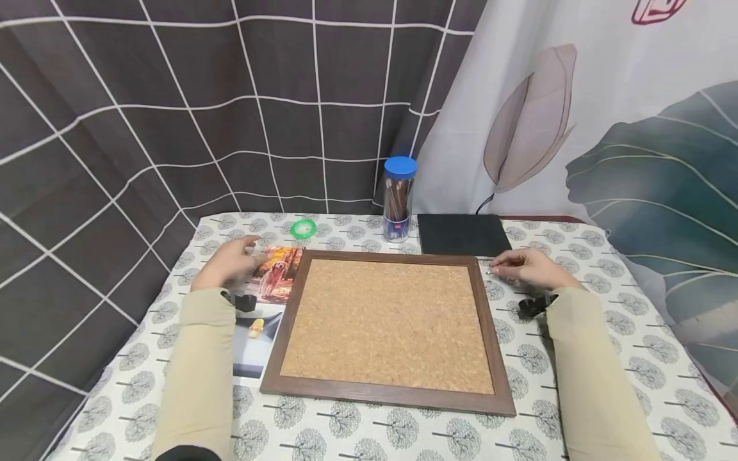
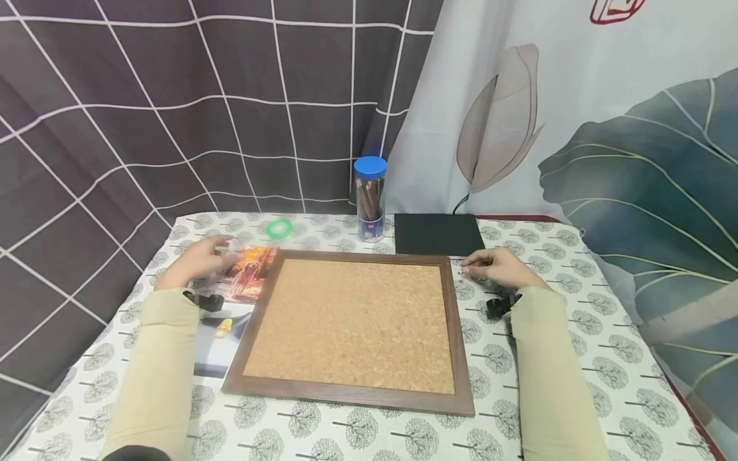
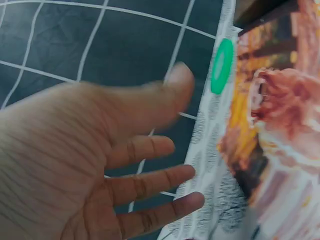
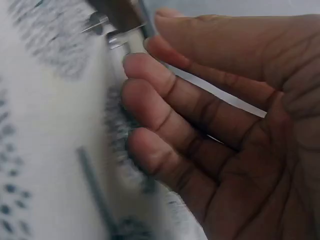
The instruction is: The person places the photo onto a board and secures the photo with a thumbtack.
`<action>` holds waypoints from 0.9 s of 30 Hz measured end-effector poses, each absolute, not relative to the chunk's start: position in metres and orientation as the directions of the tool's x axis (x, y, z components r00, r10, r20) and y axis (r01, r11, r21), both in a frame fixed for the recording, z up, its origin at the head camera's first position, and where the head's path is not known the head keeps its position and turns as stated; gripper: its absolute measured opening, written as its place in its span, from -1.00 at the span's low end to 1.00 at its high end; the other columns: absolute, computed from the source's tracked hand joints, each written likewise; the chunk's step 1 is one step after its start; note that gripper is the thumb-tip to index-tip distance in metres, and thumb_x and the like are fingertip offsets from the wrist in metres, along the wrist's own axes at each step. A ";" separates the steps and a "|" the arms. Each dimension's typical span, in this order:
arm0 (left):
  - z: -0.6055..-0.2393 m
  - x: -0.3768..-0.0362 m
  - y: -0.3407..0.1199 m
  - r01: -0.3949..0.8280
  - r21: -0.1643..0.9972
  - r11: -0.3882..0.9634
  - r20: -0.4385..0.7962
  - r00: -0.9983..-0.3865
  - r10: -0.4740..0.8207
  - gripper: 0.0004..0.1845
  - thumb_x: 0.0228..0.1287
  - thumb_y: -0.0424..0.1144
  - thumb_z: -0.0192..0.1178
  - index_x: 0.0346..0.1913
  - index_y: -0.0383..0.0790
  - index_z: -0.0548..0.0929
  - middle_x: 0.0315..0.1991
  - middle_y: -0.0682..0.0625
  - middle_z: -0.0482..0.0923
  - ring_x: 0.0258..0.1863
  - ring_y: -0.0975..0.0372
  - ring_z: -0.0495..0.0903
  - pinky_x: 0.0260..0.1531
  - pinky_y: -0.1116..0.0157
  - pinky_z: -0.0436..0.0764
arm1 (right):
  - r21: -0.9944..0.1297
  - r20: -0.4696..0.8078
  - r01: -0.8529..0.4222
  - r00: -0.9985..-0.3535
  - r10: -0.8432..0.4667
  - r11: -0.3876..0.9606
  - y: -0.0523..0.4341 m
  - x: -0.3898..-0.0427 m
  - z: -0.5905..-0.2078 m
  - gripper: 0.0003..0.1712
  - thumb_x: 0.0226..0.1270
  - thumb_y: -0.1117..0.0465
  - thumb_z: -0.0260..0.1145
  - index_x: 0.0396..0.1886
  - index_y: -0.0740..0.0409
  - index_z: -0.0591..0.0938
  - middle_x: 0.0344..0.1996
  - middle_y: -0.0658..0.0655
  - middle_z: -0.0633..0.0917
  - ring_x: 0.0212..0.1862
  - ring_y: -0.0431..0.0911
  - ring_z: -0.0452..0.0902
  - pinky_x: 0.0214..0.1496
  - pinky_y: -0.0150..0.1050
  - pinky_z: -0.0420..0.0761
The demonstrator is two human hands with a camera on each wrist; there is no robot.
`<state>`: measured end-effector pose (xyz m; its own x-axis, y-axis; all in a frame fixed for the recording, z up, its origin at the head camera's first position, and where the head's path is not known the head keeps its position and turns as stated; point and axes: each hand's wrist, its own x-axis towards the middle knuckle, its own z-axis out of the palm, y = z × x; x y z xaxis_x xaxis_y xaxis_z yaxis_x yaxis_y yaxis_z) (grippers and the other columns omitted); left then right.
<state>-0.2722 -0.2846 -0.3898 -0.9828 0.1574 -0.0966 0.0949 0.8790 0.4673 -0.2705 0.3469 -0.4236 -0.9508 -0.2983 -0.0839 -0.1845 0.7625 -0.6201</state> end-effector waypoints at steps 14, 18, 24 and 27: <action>-0.414 -0.279 -0.271 -0.048 0.469 0.882 -0.114 -0.993 0.007 -0.27 0.08 -0.07 0.34 0.13 -0.63 0.41 0.06 -0.51 0.48 0.03 -0.28 0.49 0.12 -0.13 0.47 | -0.650 -0.052 -0.214 -0.945 -0.324 0.729 0.347 -0.278 -0.449 -0.80 0.26 -0.06 0.36 -0.24 -0.09 0.69 -0.34 -0.01 0.73 -0.39 -0.20 0.45 -0.36 -0.36 0.44; -0.415 -0.280 -0.273 -0.056 0.496 0.867 -0.111 -0.994 -0.001 -0.41 0.08 -0.10 0.34 0.03 -0.53 0.52 -0.01 -0.42 0.57 -0.09 -0.17 0.56 0.01 -0.05 0.53 | -0.647 -0.042 -0.220 -0.946 -0.322 0.730 0.349 -0.280 -0.452 -0.77 0.25 -0.10 0.35 -0.24 -0.11 0.70 -0.30 -0.03 0.74 -0.35 -0.22 0.47 -0.31 -0.38 0.44; -0.418 -0.283 -0.277 -0.056 0.547 0.835 -0.104 -0.995 0.002 -0.62 0.11 -0.17 0.29 -0.10 -0.40 0.60 -0.17 -0.27 0.61 -0.24 0.00 0.54 -0.27 0.23 0.51 | -0.688 -0.035 -0.192 -0.955 -0.296 0.700 0.355 -0.278 -0.455 -0.71 0.25 -0.14 0.34 -0.18 -0.09 0.71 -0.19 -0.06 0.74 -0.17 -0.27 0.56 -0.13 -0.44 0.46; -0.417 -0.284 -0.278 -0.072 0.586 0.807 -0.107 -0.994 -0.012 -0.61 0.13 -0.20 0.28 -0.05 -0.40 0.56 -0.15 -0.26 0.58 -0.22 0.02 0.50 -0.28 0.27 0.48 | -0.706 -0.038 -0.155 -0.966 -0.257 0.691 0.358 -0.276 -0.455 -0.66 0.23 -0.16 0.33 -0.15 -0.09 0.71 -0.18 -0.09 0.75 -0.13 -0.32 0.56 -0.10 -0.46 0.46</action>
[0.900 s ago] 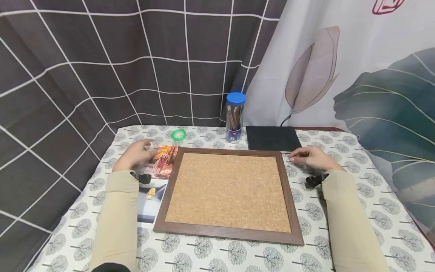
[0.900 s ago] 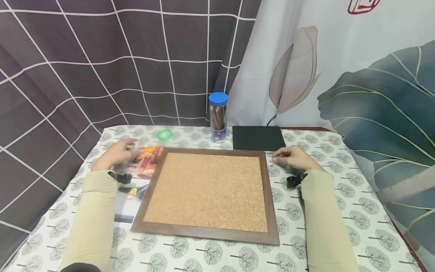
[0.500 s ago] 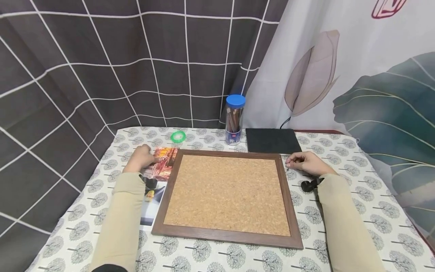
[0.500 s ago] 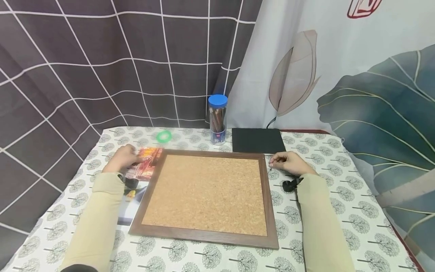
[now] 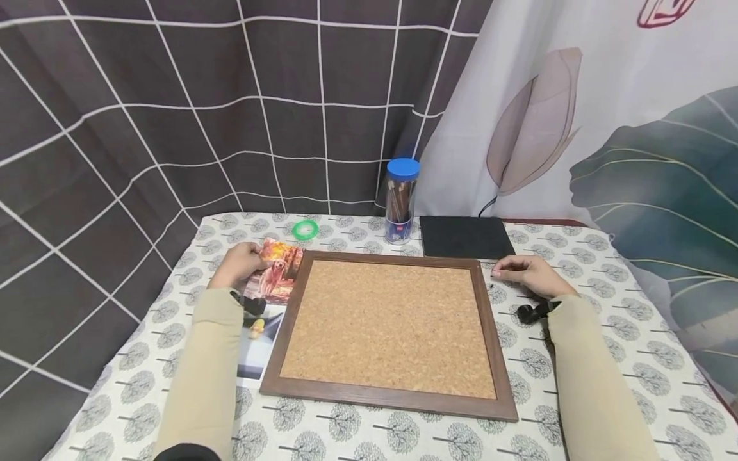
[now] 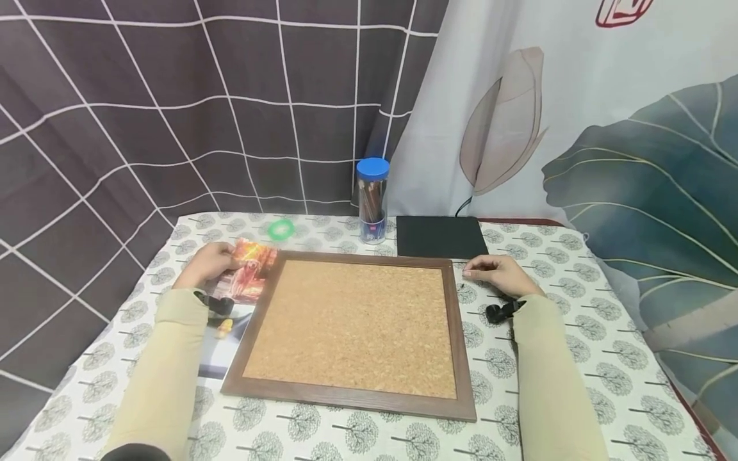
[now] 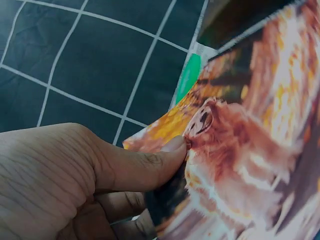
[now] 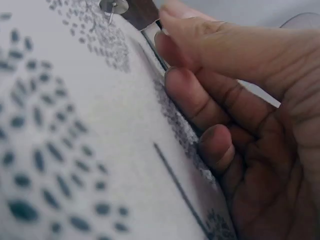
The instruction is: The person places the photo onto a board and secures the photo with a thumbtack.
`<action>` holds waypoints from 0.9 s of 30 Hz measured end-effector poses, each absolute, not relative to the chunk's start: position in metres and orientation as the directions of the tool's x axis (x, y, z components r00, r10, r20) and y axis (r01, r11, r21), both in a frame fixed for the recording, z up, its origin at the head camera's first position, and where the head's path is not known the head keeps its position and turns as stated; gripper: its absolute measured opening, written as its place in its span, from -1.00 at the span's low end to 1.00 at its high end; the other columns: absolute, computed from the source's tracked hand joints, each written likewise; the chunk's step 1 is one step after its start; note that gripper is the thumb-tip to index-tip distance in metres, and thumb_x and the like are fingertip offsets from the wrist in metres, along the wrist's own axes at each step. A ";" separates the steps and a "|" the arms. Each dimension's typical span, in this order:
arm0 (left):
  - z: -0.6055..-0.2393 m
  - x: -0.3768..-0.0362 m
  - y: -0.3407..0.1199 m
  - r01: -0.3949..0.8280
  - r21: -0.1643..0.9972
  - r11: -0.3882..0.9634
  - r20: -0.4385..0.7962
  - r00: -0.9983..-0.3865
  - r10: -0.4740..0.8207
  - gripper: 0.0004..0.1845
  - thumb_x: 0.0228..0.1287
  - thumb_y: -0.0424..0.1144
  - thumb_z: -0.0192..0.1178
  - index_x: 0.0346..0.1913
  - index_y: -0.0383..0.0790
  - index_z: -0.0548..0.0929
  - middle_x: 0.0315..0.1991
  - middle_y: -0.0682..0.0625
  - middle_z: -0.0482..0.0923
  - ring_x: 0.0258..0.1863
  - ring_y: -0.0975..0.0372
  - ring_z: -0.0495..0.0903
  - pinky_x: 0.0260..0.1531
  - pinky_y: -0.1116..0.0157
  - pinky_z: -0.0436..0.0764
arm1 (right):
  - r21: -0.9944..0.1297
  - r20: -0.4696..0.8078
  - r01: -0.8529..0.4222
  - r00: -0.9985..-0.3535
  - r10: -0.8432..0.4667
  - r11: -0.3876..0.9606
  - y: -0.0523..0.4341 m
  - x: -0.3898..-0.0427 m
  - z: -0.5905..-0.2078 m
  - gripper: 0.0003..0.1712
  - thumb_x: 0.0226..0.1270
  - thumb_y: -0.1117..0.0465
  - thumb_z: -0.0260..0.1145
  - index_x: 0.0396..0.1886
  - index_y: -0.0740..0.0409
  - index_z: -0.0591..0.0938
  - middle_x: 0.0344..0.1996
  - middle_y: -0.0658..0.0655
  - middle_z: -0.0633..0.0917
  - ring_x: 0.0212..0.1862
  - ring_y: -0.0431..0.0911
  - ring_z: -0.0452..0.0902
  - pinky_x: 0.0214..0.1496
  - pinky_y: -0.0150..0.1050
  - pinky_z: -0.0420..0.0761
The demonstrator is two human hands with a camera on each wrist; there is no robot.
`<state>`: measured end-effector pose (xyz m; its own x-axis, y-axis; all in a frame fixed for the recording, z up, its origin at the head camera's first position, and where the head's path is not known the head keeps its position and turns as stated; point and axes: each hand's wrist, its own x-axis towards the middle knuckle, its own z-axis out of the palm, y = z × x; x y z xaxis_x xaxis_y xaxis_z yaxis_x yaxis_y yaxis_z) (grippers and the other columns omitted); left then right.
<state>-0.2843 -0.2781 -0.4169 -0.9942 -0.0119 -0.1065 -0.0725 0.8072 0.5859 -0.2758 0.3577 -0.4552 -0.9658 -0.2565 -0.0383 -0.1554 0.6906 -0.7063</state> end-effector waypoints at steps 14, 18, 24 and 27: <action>-0.385 -0.278 -0.284 -0.043 0.884 0.465 0.002 -0.995 -0.095 -0.13 0.25 -0.47 0.12 0.53 -0.05 -0.08 0.12 -0.26 0.33 -0.40 0.37 0.38 -0.44 0.46 0.50 | -0.705 -0.041 -0.117 -0.978 -0.206 0.700 0.356 -0.276 -0.453 -0.61 0.24 -0.19 0.32 -0.11 -0.06 0.70 -0.20 -0.09 0.76 -0.16 -0.32 0.56 -0.13 -0.45 0.47; -0.378 -0.278 -0.271 -0.011 0.923 0.385 0.004 -0.999 -0.038 -0.25 0.28 -0.44 0.16 0.47 -0.20 0.07 -0.16 0.02 0.45 -0.40 0.38 0.52 -0.39 0.42 0.60 | -0.701 -0.039 -0.121 -0.978 -0.207 0.702 0.358 -0.277 -0.455 -0.60 0.24 -0.20 0.31 -0.11 -0.07 0.70 -0.20 -0.08 0.76 -0.16 -0.31 0.56 -0.14 -0.45 0.47; -0.383 -0.280 -0.231 -0.010 0.936 0.353 -0.073 -0.983 0.166 -0.29 0.23 -0.41 0.23 0.41 -0.21 0.19 -0.20 -0.04 0.58 -0.47 0.34 0.64 -0.35 0.31 0.70 | -0.708 -0.046 -0.122 -0.975 -0.218 0.695 0.359 -0.278 -0.455 -0.60 0.25 -0.20 0.30 -0.10 -0.07 0.70 -0.20 -0.06 0.75 -0.17 -0.28 0.56 -0.15 -0.44 0.46; -0.389 -0.282 -0.211 -0.018 0.928 0.371 -0.114 -0.964 0.238 -0.31 0.22 -0.41 0.25 0.39 -0.21 0.22 -0.05 -0.20 0.57 -0.43 0.30 0.68 -0.27 0.26 0.71 | -0.712 -0.042 -0.124 -0.975 -0.218 0.691 0.358 -0.277 -0.455 -0.60 0.26 -0.20 0.30 -0.10 -0.06 0.70 -0.20 -0.06 0.75 -0.17 -0.29 0.55 -0.15 -0.45 0.46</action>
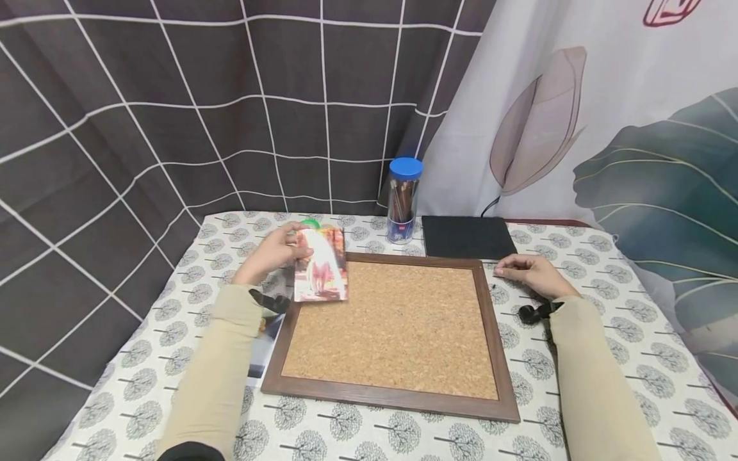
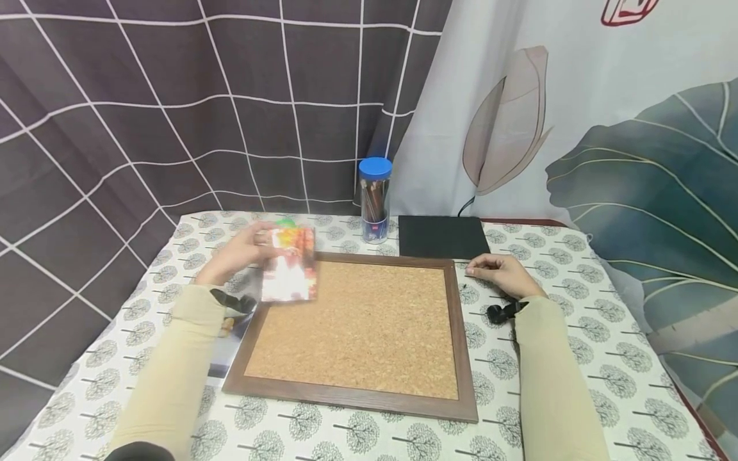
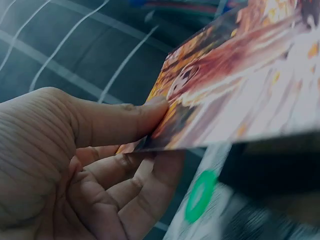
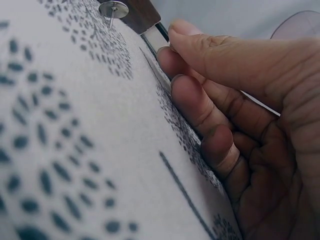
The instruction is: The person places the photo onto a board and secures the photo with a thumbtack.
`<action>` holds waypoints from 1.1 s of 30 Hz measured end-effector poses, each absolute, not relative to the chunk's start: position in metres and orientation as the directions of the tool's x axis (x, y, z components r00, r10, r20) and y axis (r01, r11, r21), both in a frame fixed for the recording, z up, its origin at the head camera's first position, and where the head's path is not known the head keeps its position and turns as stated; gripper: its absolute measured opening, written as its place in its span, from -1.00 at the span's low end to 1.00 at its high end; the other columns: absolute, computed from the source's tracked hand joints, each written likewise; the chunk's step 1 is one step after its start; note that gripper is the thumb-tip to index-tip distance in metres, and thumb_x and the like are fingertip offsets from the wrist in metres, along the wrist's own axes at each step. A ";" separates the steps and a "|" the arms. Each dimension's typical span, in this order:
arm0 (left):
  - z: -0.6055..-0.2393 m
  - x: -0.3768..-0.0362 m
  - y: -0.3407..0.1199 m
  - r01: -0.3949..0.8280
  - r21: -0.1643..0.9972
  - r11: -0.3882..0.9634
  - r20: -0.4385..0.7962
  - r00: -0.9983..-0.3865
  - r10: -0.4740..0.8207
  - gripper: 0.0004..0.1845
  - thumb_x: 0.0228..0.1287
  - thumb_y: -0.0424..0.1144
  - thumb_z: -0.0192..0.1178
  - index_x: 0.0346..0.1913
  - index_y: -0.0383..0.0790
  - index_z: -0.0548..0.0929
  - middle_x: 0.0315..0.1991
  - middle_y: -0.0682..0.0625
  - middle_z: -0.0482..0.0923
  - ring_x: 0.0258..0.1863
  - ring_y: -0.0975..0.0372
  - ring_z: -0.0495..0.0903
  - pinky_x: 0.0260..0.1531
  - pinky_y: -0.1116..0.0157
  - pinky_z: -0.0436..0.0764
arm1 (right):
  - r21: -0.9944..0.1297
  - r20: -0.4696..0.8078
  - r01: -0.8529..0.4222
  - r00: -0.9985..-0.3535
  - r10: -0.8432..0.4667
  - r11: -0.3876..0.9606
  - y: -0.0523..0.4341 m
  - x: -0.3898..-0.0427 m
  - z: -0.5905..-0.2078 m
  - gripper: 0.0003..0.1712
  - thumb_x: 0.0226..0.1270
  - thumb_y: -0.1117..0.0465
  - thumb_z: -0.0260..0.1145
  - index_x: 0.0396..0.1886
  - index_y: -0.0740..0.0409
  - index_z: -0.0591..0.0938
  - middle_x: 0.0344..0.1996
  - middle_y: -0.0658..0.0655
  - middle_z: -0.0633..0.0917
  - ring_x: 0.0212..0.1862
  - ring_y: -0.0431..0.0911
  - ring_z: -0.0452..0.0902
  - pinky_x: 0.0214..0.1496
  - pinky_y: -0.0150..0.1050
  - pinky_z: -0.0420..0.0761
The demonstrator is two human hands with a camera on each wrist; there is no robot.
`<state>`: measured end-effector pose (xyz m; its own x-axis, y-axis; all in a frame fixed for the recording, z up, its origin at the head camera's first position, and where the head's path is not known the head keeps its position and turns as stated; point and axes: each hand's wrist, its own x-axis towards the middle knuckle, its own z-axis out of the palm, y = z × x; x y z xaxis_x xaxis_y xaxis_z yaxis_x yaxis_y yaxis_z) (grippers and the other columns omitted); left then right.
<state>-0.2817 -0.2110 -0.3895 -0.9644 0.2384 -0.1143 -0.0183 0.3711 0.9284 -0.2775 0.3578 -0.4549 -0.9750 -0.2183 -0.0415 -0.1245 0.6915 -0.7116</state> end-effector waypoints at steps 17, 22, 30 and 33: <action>-0.411 -0.280 -0.185 0.114 0.780 0.616 -0.180 -0.901 0.394 -0.36 0.11 -0.28 0.37 0.27 -0.22 0.39 -0.11 -0.20 0.61 -0.46 0.20 0.67 -0.41 0.26 0.70 | -0.711 -0.043 -0.123 -0.975 -0.218 0.693 0.346 -0.283 -0.444 -0.57 0.29 -0.16 0.29 -0.04 0.03 0.68 -0.20 -0.01 0.75 -0.22 -0.24 0.55 -0.20 -0.39 0.49; -0.411 -0.280 -0.183 0.213 0.711 0.670 -0.121 -0.902 0.415 -0.39 0.05 -0.27 0.40 0.20 -0.26 0.45 -0.21 -0.16 0.62 -0.52 0.21 0.61 -0.46 0.28 0.66 | -0.757 -0.012 -0.105 -0.985 -0.174 0.645 0.338 -0.282 -0.437 -0.54 0.27 -0.15 0.31 -0.03 0.08 0.66 -0.25 0.02 0.72 -0.31 -0.20 0.53 -0.34 -0.33 0.52; -0.418 -0.280 -0.175 0.305 0.605 0.735 -0.092 -0.891 0.445 -0.43 -0.03 -0.11 0.48 0.06 -0.19 0.52 -0.30 -0.04 0.63 -0.41 0.21 0.57 -0.34 0.31 0.58 | -0.796 0.016 -0.157 -0.971 -0.238 0.585 0.305 -0.265 -0.414 -0.57 0.26 -0.12 0.33 -0.03 0.05 0.67 -0.14 0.10 0.70 -0.13 0.00 0.61 -0.14 -0.19 0.61; -0.420 -0.281 -0.175 0.333 0.553 0.764 -0.072 -0.894 0.442 -0.43 -0.05 -0.05 0.49 0.03 -0.14 0.54 -0.34 0.01 0.61 -0.38 0.20 0.53 -0.31 0.29 0.54 | -0.793 0.059 -0.234 -0.948 -0.311 0.562 0.284 -0.266 -0.407 -0.66 0.24 -0.08 0.36 -0.12 0.02 0.69 -0.17 0.05 0.72 -0.12 -0.07 0.65 -0.10 -0.24 0.63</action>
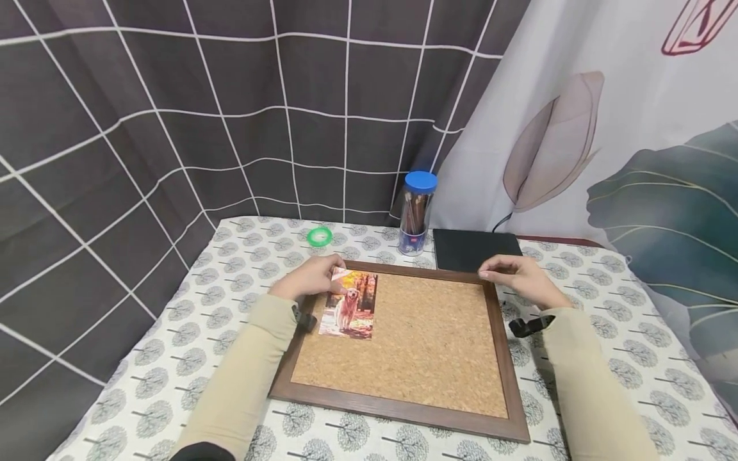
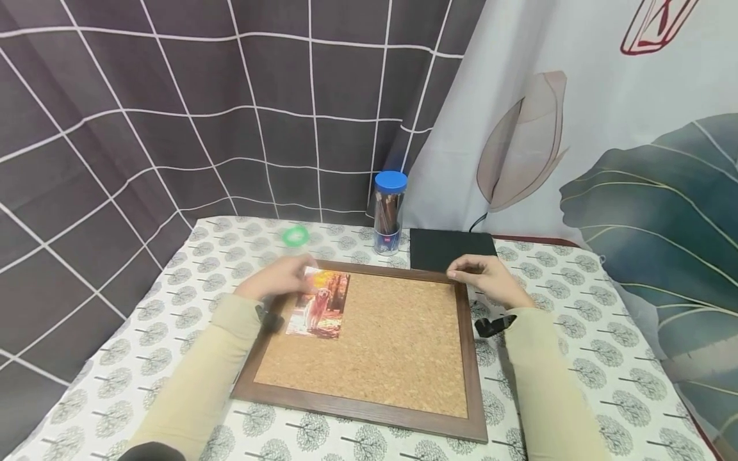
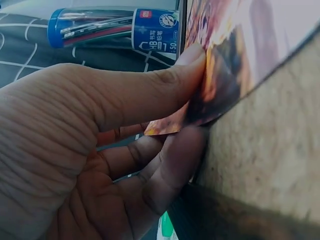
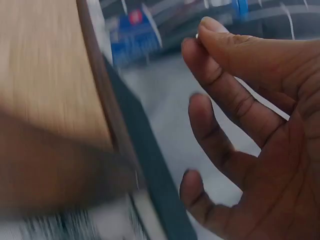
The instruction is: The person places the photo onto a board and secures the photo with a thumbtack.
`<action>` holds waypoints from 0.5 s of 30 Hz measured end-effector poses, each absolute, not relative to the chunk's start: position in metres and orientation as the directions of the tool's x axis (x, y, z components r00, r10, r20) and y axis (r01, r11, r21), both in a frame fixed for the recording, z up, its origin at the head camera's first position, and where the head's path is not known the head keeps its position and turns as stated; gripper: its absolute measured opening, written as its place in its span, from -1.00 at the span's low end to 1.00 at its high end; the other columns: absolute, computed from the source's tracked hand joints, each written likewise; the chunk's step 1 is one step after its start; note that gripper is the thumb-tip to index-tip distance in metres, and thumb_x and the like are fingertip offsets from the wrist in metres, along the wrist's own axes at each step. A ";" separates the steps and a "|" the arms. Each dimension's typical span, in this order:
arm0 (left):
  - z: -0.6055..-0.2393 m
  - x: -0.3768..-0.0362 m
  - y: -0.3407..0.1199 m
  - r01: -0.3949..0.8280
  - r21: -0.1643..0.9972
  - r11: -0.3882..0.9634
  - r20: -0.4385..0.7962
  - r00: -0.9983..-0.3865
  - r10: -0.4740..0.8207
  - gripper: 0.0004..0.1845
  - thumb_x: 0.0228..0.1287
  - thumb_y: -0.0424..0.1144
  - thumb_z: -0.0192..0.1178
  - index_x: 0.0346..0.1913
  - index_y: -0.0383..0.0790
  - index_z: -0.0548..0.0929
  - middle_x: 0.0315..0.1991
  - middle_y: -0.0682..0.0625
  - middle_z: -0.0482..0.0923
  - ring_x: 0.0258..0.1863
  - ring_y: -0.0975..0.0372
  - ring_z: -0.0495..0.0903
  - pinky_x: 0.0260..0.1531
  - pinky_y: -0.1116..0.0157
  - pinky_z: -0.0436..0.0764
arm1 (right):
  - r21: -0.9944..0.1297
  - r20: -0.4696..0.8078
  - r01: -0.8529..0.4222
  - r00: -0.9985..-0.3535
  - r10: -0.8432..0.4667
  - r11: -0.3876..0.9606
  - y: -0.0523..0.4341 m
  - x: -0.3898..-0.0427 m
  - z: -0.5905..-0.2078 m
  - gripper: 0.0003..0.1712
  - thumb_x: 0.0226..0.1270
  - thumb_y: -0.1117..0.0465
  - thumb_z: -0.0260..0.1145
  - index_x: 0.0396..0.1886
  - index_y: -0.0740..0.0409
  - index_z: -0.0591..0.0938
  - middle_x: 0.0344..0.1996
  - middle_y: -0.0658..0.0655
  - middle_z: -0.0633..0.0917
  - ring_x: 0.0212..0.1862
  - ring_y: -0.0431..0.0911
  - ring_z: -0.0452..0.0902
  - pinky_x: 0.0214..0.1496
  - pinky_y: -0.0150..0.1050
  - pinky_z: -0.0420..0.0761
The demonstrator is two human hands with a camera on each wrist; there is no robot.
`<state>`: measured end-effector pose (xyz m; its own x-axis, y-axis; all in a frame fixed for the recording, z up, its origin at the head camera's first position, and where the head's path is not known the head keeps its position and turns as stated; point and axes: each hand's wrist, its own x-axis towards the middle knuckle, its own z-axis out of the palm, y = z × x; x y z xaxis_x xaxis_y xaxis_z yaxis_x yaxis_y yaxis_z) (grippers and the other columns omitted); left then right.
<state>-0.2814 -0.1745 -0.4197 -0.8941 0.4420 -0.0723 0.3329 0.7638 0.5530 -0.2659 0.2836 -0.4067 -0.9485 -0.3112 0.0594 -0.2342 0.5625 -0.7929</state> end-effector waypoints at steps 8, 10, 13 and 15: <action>-0.426 -0.285 -0.179 0.369 0.510 0.777 -0.037 -0.893 0.449 -0.42 -0.06 0.02 0.49 0.02 -0.15 0.58 -0.15 -0.02 0.58 -0.14 0.15 0.52 0.00 0.16 0.54 | -0.733 0.150 -0.441 -0.848 -0.509 0.518 0.192 -0.277 -0.384 -0.84 0.26 -0.04 0.36 -0.25 -0.12 0.71 -0.26 -0.05 0.76 -0.15 -0.20 0.64 -0.03 -0.33 0.59; -0.427 -0.285 -0.179 0.377 0.523 0.765 -0.029 -0.889 0.458 -0.42 -0.07 0.02 0.48 0.01 -0.16 0.58 -0.07 -0.04 0.55 -0.07 0.14 0.51 0.09 0.13 0.51 | -0.714 0.146 -0.465 -0.830 -0.538 0.524 0.163 -0.282 -0.381 -0.86 0.26 -0.03 0.36 -0.26 -0.14 0.70 -0.28 -0.10 0.75 -0.16 -0.19 0.63 -0.01 -0.26 0.59; -0.426 -0.284 -0.179 0.380 0.542 0.750 -0.032 -0.882 0.470 -0.42 -0.05 0.00 0.47 0.03 -0.17 0.57 -0.03 -0.08 0.52 -0.04 0.11 0.49 0.11 0.11 0.50 | -0.725 0.123 -0.465 -0.814 -0.568 0.509 0.120 -0.292 -0.387 -0.84 0.26 0.01 0.36 -0.24 -0.07 0.71 -0.25 -0.07 0.75 -0.14 -0.15 0.62 0.00 -0.17 0.58; -0.426 -0.284 -0.179 0.378 0.550 0.745 -0.034 -0.881 0.473 -0.42 -0.05 -0.01 0.47 0.04 -0.16 0.56 -0.03 -0.08 0.50 -0.05 0.11 0.49 0.10 0.11 0.50 | -0.752 0.099 -0.441 -0.811 -0.577 0.490 0.095 -0.301 -0.401 -0.82 0.26 0.00 0.35 -0.22 -0.05 0.71 -0.26 -0.03 0.75 -0.22 -0.12 0.62 -0.10 -0.17 0.61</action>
